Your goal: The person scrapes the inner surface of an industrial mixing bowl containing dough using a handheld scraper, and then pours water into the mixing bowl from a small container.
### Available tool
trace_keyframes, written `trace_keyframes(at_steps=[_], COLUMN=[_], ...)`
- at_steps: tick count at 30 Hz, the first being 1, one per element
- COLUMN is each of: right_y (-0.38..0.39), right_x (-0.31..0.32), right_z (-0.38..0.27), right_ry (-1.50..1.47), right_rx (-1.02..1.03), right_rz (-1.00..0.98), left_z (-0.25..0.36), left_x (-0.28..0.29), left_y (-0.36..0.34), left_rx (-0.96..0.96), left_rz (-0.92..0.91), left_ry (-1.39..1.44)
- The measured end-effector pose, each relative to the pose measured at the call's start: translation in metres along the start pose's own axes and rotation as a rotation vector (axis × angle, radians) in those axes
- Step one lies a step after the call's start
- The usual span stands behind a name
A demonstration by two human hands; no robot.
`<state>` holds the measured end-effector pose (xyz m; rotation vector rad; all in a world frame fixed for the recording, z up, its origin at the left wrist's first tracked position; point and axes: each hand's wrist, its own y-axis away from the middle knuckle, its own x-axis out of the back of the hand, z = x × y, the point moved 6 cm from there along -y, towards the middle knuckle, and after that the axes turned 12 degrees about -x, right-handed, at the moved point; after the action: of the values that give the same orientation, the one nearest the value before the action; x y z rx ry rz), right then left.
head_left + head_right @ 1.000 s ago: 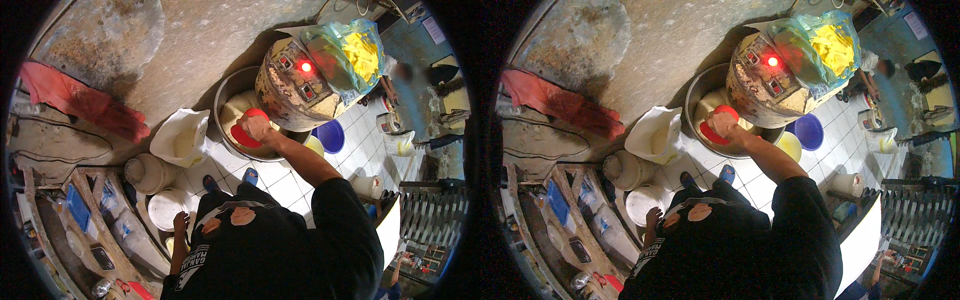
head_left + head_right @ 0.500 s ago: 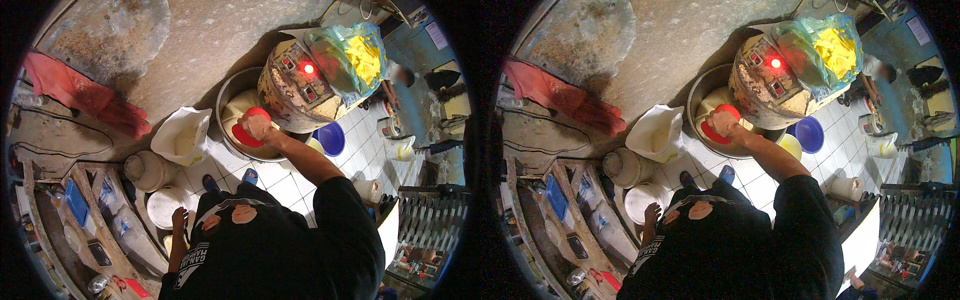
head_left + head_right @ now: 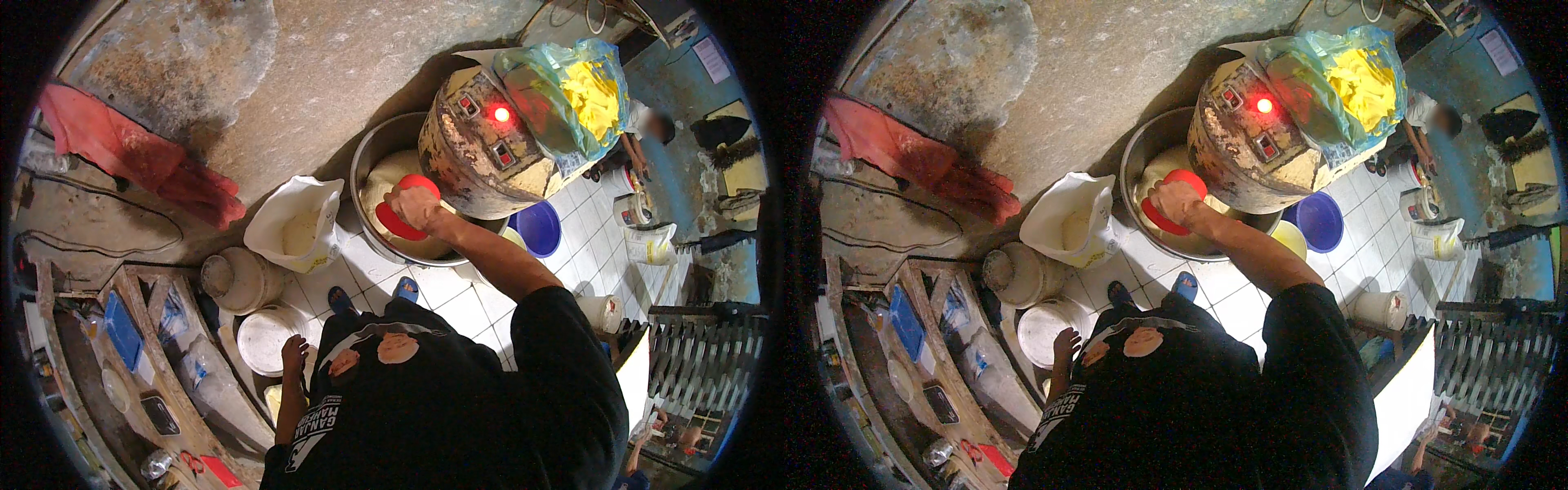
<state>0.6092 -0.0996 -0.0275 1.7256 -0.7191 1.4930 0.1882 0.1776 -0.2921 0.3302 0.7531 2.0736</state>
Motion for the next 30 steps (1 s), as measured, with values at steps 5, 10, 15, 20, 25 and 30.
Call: trace_keyframes(at_steps=[5, 10, 15, 20, 25, 30], right_y=[-0.005, -0.006, -0.01, -0.013, -0.011, -0.013], right_x=[-0.013, -0.009, -0.016, -0.02, -0.005, -0.02], right_z=[0.006, 0.001, 0.005, 0.006, -0.002, 0.011], right_ry=[-0.033, -0.065, -0.077, -0.06, -0.11, -0.022], right_rx=[-0.019, 0.035, 0.013, -0.006, -0.047, 0.006], right_rz=[-0.021, 0.068, -0.038, -0.065, -0.091, -0.027], left_z=[0.004, -0.008, -0.016, -0.016, -0.014, -0.015], left_x=[-0.008, 0.0, -0.001, -0.002, 0.0, -0.008], left_y=[0.001, 0.001, 0.001, 0.002, 0.005, -0.004], left_rx=[0.01, 0.03, 0.045, 0.044, -0.01, -0.042], left_rz=[0.008, 0.043, 0.047, 0.046, 0.019, -0.035], left_ry=[0.014, 0.041, 0.023, 0.019, 0.014, -0.005])
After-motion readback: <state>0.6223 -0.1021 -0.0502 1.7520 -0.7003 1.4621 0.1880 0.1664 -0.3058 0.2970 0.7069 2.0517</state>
